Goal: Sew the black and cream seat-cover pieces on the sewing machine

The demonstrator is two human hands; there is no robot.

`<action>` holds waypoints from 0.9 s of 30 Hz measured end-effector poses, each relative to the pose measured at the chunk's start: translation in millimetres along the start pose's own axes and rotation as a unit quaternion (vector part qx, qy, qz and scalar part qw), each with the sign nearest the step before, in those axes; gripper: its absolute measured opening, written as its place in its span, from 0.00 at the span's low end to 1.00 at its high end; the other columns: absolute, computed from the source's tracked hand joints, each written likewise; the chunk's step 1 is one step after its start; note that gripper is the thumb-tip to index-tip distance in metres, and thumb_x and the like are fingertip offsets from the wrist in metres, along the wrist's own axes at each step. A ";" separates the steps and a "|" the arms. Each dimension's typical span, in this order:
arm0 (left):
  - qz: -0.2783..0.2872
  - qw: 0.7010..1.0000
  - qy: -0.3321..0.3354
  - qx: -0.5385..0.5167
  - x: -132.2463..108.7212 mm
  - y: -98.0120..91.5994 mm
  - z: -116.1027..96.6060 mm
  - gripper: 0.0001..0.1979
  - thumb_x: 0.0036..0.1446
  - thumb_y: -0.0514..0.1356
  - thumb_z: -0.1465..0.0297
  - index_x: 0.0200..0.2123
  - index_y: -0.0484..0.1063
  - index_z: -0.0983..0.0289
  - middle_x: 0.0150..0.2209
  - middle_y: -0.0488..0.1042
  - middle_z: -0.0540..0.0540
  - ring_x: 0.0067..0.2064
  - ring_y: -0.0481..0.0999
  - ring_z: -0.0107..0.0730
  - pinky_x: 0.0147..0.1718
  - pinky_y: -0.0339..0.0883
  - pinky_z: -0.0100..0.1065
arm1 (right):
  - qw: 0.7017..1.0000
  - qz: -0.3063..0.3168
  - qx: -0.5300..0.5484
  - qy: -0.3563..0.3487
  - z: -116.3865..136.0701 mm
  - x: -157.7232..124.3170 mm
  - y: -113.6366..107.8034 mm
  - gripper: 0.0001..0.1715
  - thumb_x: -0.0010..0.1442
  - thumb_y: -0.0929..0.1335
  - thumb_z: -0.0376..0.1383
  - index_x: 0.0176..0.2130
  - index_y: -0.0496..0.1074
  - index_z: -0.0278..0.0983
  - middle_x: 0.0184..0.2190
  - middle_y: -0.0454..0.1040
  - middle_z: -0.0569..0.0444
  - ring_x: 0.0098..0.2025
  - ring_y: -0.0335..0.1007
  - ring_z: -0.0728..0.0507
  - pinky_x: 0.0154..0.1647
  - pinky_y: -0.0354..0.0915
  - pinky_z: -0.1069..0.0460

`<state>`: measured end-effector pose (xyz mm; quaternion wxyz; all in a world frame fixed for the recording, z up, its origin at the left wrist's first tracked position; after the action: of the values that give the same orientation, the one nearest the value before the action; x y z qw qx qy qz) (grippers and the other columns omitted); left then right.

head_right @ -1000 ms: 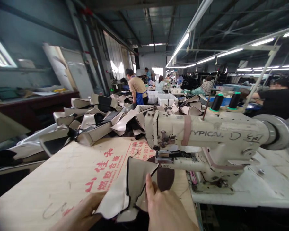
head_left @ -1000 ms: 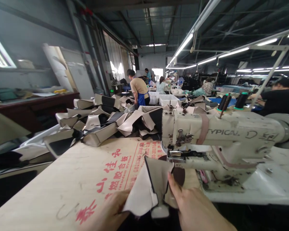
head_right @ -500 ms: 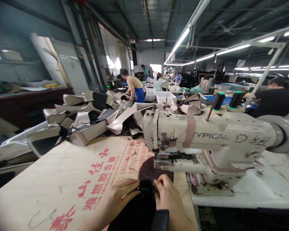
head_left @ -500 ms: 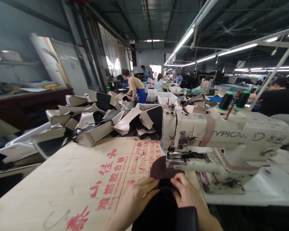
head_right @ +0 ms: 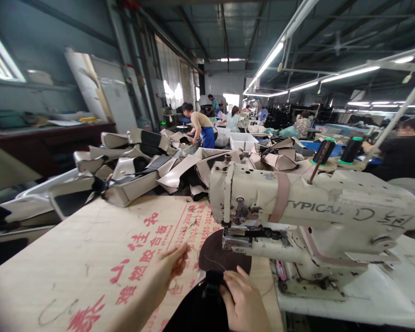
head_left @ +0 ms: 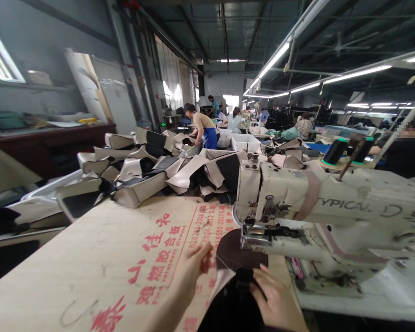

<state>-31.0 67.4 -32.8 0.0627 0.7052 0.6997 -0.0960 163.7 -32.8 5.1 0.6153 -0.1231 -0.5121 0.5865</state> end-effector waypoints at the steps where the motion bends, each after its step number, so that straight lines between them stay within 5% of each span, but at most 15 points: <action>1: -0.033 0.999 0.006 0.035 11.1 -13.6 3.2 0.20 0.48 0.58 0.56 0.34 0.69 0.68 0.29 0.71 0.56 0.28 0.72 0.32 0.25 0.66 0.31 | 1.000 0.007 -0.014 0.001 -1.6 -0.7 1.7 0.17 0.62 0.57 0.35 0.42 0.71 0.35 0.40 0.76 0.49 0.45 0.72 0.43 0.54 0.66 0.41; 3: -0.096 0.990 0.047 0.097 17.0 -37.4 0.9 0.25 0.42 0.62 0.60 0.43 0.67 0.68 0.42 0.72 0.63 0.42 0.74 0.44 0.37 0.70 0.40 | 0.999 0.033 -0.029 0.015 -4.5 -1.6 4.1 0.16 0.62 0.57 0.34 0.42 0.70 0.36 0.43 0.74 0.47 0.48 0.69 0.41 0.54 0.65 0.38; 5: -0.090 0.970 0.129 0.183 -0.5 -41.1 -11.9 0.25 0.45 0.61 0.61 0.47 0.66 0.65 0.49 0.69 0.62 0.50 0.70 0.45 0.47 0.67 0.45 | 0.999 0.031 -0.017 0.040 -6.0 -1.9 0.6 0.14 0.61 0.58 0.35 0.42 0.70 0.37 0.44 0.72 0.47 0.48 0.68 0.41 0.49 0.68 0.41; 8: 0.080 0.906 0.242 0.338 -51.9 -2.2 -27.5 0.15 0.57 0.53 0.61 0.47 0.69 0.54 0.50 0.71 0.52 0.52 0.69 0.36 0.52 0.65 0.40 | 0.998 0.017 0.042 0.053 -3.6 -2.1 -6.5 0.13 0.61 0.59 0.33 0.42 0.69 0.37 0.40 0.72 0.49 0.43 0.69 0.44 0.42 0.71 0.48; 12: 0.154 0.858 0.270 0.409 -91.0 38.5 -37.8 0.16 0.63 0.47 0.63 0.51 0.67 0.52 0.53 0.70 0.47 0.54 0.68 0.28 0.54 0.63 0.32 | 0.998 0.008 0.068 0.013 -2.2 -3.5 -10.6 0.14 0.61 0.59 0.30 0.44 0.68 0.36 0.36 0.74 0.51 0.38 0.70 0.45 0.39 0.70 0.50; 18: 0.174 0.842 0.276 0.430 -83.1 49.7 -28.1 0.22 0.60 0.50 0.61 0.58 0.58 0.53 0.58 0.64 0.47 0.58 0.64 0.28 0.57 0.59 0.32 | 0.998 -0.038 0.037 0.013 -10.7 -6.4 -12.2 0.12 0.61 0.59 0.29 0.42 0.68 0.34 0.34 0.75 0.50 0.36 0.70 0.44 0.36 0.69 0.50; 21: 0.186 0.843 0.276 0.423 -68.3 47.4 -21.0 0.19 0.61 0.49 0.64 0.55 0.63 0.56 0.56 0.66 0.49 0.56 0.67 0.29 0.56 0.60 0.30 | 0.997 -0.061 0.053 0.014 -10.1 -2.3 -9.7 0.11 0.60 0.60 0.29 0.40 0.68 0.35 0.32 0.75 0.52 0.34 0.70 0.46 0.34 0.67 0.52; 27: 0.389 0.805 0.272 0.357 -40.7 60.9 -52.1 0.13 0.62 0.51 0.65 0.45 0.73 0.54 0.45 0.75 0.48 0.47 0.73 0.27 0.47 0.65 0.25 | 0.987 -0.025 0.154 0.022 -24.8 17.5 -2.8 0.07 0.58 0.63 0.31 0.36 0.70 0.38 0.30 0.73 0.55 0.32 0.68 0.48 0.31 0.63 0.55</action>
<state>32.3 38.6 24.2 -0.3541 0.8880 0.2714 -0.1112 180.9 -7.6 4.7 0.6524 -0.0271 -0.4047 0.6403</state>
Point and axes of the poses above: each hand's wrist, its own x-axis towards the middle knuckle, its own y-axis out of the palm, z = x × y, the point moved 6 cm from there along x, towards the middle knuckle
